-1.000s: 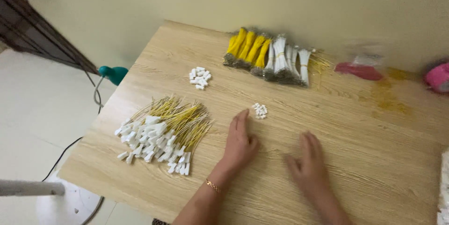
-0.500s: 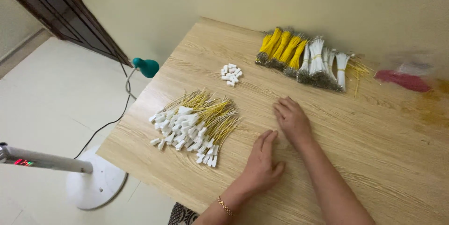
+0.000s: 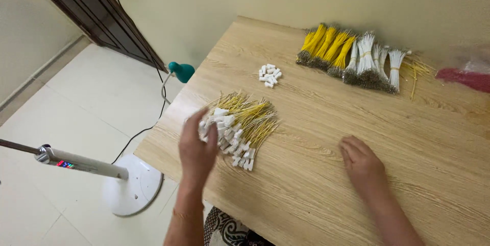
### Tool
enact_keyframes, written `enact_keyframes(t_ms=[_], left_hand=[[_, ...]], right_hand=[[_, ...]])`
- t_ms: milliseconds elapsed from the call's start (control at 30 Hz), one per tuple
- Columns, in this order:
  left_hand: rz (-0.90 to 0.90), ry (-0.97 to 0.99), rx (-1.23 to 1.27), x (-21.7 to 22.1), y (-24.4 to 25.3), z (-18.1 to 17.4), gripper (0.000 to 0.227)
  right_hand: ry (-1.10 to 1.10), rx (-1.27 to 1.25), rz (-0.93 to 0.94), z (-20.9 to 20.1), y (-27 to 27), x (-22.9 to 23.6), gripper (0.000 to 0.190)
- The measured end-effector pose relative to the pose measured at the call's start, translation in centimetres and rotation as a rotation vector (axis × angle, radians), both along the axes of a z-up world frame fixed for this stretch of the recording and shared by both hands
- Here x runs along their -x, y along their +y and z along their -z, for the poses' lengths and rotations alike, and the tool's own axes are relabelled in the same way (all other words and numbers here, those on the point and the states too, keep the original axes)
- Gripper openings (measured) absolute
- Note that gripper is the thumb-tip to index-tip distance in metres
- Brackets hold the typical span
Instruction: Assembling small white plastic connectors onto the ends of thin metal wires.
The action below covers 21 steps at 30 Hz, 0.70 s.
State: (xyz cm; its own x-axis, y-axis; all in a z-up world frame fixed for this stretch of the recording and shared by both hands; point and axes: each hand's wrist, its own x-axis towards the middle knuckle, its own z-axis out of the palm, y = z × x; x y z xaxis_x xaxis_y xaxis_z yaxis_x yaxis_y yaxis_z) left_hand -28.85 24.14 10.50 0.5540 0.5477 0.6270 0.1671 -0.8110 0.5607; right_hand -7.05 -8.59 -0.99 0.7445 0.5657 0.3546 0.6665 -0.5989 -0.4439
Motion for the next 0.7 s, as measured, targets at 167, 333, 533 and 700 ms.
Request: enact_keyframes(t_ms=[167,333,533,700], left_hand=[[-0.123,0.085,0.031,-1.4,6.9,1.6,0.038],[-0.112,0.52,0.208,-3.0,9.5,3.2,0.063],[-0.046,0.753,0.271,-3.2,9.7,2.6,0.073],[-0.081,0.85,0.194,-4.3,11.8,4.5,0.079]], right_hand=[[-0.031,0.028,0.015,0.4,-0.5,0.2,0.026],[-0.019,0.024,0.09,-0.5,-0.2,0.1,0.027],[-0.028,0.06,0.132,-0.8,0.3,-2.0,0.028],[0.024,-0.085,0.136,-0.5,1.4,-4.0,0.027]])
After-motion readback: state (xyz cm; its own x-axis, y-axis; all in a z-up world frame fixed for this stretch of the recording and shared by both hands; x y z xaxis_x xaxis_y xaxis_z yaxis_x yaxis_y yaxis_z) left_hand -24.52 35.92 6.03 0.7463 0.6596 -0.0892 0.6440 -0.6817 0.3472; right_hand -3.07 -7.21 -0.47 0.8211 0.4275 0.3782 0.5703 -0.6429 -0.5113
